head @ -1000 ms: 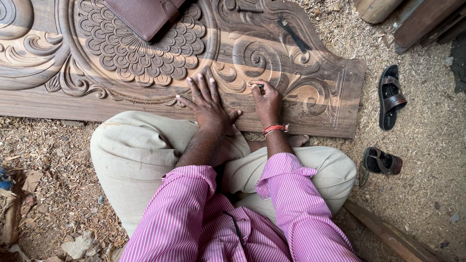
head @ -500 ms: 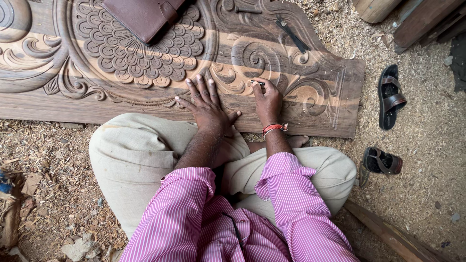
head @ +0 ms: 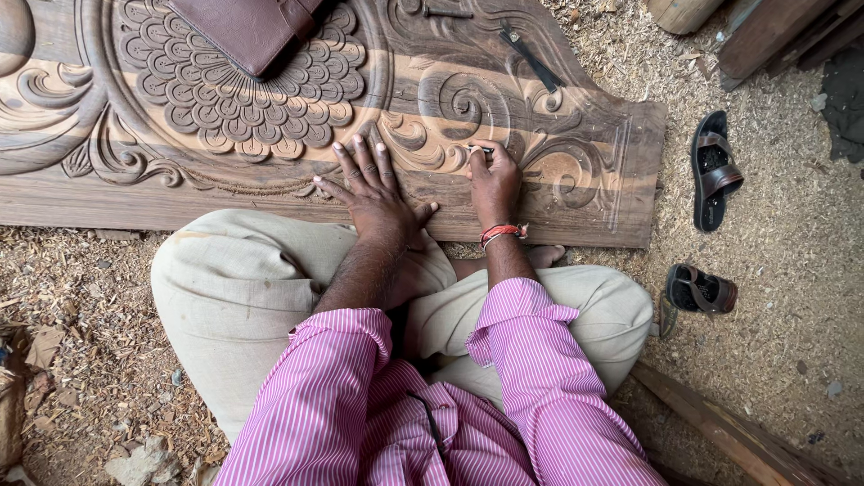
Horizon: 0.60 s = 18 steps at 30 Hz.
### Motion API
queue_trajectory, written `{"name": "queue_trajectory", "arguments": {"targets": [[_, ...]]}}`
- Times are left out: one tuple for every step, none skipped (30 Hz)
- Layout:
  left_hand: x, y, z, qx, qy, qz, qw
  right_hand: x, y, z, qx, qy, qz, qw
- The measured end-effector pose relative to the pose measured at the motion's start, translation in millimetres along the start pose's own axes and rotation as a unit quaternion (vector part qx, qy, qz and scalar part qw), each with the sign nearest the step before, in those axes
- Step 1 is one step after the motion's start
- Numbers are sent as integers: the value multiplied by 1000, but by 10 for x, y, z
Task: The person sits on the floor and uses a small carving tool to refine details on a large, ornately carved wooden panel. They work methodically along the carved patterns, removing small amounts of wood to enhance the design.
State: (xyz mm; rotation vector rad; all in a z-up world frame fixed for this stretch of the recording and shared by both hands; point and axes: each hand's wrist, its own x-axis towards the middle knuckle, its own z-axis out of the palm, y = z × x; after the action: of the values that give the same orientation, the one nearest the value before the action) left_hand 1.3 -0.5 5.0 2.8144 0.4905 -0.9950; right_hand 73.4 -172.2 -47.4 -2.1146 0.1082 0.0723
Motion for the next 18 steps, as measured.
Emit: {"name": "queue_trajectory", "arguments": {"targets": [[4, -3, -4, 3, -4, -2, 1000, 4, 11, 11, 4, 3, 7, 1000], [8, -4, -8, 7, -7, -4, 1000, 11, 20, 24, 9, 5, 14, 1000], [4, -1, -9, 10, -11, -6, 1000, 12, 30, 25, 13, 8, 21, 1000], [-1, 1, -9, 9, -10, -5, 1000, 15, 37, 27, 12, 9, 19, 1000], [-2, 3, -14, 8, -8, -5, 1000, 25, 40, 29, 12, 10, 18, 1000], [-2, 2, -19, 7, -7, -5, 1000, 34, 42, 29, 11, 10, 16, 1000], [-4, 5, -21, 11, -9, -5, 1000, 39, 46, 27, 9, 10, 14, 1000], [-8, 15, -23, 14, -11, -6, 1000, 38, 55, 19, 6, 11, 11, 1000], [-11, 18, -23, 18, -12, -7, 1000, 37, 68, 16, 4, 11, 9, 1000], [-15, 15, -20, 19, -14, -5, 1000, 31, 89, 13, 7, 11, 11, 1000], [-15, 10, -18, 19, -16, -3, 1000, 26, 121, 12, 10, 13, 13, 1000], [-15, 2, -14, 20, -17, -1, 1000, 27, 161, 23, 13, 14, 15, 1000], [-12, -5, -11, 15, -7, -3, 1000, 30, 212, 34, 47, 10, 30, 998], [-2, -19, -11, 9, 3, -5, 1000, 43, 266, 60, 81, 5, 45, 996], [17, -47, -15, 6, 15, -9, 1000, 61, 302, 101, 118, 0, 59, 991], [5, 4, -14, 4, 3, 3, 1000, 66, 381, 6, 136, -8, 53, 989], [-1, 8, -17, 8, -6, 3, 1000, 70, 421, -5, 164, -23, 46, 985], [-11, 13, -26, 12, -15, 3, 1000, 69, 443, -44, 167, -27, 32, 985]]}}
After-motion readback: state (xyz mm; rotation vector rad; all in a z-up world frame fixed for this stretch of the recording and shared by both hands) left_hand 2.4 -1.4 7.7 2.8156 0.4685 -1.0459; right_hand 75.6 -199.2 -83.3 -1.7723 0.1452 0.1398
